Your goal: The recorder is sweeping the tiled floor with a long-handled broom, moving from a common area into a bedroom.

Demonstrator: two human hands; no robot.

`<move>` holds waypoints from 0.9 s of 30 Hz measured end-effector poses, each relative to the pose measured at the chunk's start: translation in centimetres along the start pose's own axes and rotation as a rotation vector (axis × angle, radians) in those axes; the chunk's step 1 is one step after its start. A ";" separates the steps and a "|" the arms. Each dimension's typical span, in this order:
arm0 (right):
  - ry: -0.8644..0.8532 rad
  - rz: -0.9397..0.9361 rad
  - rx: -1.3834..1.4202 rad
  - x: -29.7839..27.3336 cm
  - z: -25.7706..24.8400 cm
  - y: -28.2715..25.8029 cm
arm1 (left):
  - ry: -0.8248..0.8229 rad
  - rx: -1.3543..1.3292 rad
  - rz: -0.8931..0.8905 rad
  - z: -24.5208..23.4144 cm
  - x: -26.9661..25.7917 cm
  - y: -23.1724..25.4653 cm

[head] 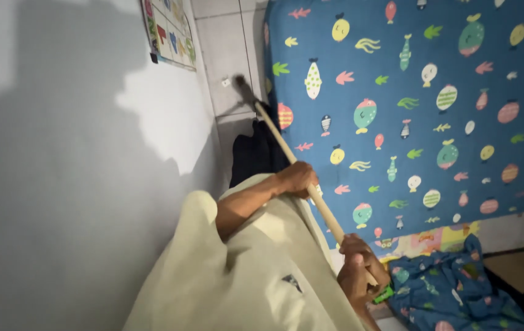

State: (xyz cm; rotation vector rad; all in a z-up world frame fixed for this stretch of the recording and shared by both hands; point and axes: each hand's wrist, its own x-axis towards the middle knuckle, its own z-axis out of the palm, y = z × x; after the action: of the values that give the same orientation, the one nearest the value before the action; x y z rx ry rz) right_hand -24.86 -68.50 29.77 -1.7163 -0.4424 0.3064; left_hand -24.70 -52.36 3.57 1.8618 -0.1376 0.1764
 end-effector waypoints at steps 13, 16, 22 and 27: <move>-0.170 -0.185 -0.028 9.8 7.4 4.6 | 0.131 0.402 0.057 -15.5 6.2 -7.2; -0.332 -0.361 -0.048 14.4 14.0 8.8 | 0.429 0.332 0.145 -19.2 5.4 -13.4; -0.820 -0.310 0.036 16.5 17.8 12.5 | 0.770 0.323 -0.201 -16.7 0.9 -18.5; -0.903 -0.404 0.104 12.9 11.7 10.8 | 1.053 0.208 -0.167 -8.1 0.1 -11.7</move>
State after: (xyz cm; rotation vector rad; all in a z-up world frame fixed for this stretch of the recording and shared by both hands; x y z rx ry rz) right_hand -17.19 -53.97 17.50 -1.2676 -1.3794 0.7887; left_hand -22.85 -41.17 -5.08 1.7469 0.7792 1.0435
